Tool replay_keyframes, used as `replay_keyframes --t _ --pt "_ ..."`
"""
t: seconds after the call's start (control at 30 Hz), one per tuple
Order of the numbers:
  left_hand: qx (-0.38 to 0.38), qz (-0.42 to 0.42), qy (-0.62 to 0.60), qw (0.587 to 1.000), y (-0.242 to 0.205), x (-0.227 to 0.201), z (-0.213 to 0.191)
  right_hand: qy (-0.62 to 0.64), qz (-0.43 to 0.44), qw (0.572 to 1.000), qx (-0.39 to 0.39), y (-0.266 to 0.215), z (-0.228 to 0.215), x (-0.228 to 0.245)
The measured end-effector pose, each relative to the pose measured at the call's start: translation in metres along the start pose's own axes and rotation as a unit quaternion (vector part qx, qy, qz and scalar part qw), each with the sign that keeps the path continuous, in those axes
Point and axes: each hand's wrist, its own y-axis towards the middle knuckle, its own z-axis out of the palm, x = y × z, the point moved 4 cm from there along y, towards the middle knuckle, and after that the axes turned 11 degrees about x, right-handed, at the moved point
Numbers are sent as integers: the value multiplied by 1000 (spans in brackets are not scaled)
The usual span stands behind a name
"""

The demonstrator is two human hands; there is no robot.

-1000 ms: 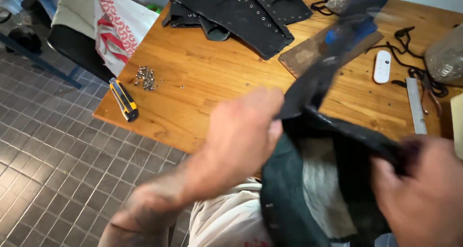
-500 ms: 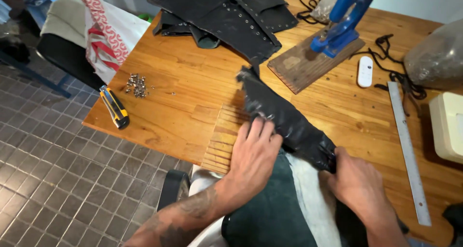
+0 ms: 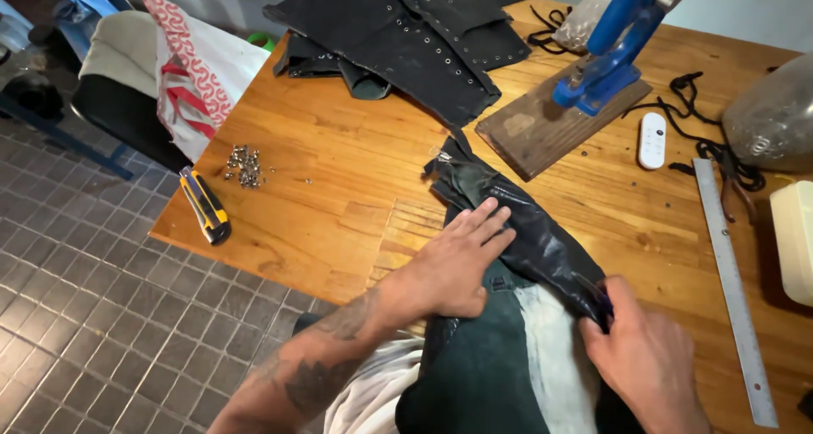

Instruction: Assembling and inspecting leather garment components on a workshop table

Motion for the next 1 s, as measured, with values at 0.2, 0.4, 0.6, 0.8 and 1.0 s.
replay_keyframes --t 0.2,0.4,0.6,0.8,1.0 --pt "-170 -65 -5 983 -33 -25 -13 -48 -14 995 87 23 17 -2" --pt "-274 -101 -2 956 -47 -24 4 34 -6 991 130 -22 -35 22" --pt "-369 -75 -45 925 -52 -28 -5 434 -121 886 107 -40 -21 56" --pt "-396 -81 -68 912 -58 -27 -9 659 -128 701 242 -27 22 86" --pt "-417 -64 -55 905 -62 -38 -27 594 -135 771 187 -25 -2 98"
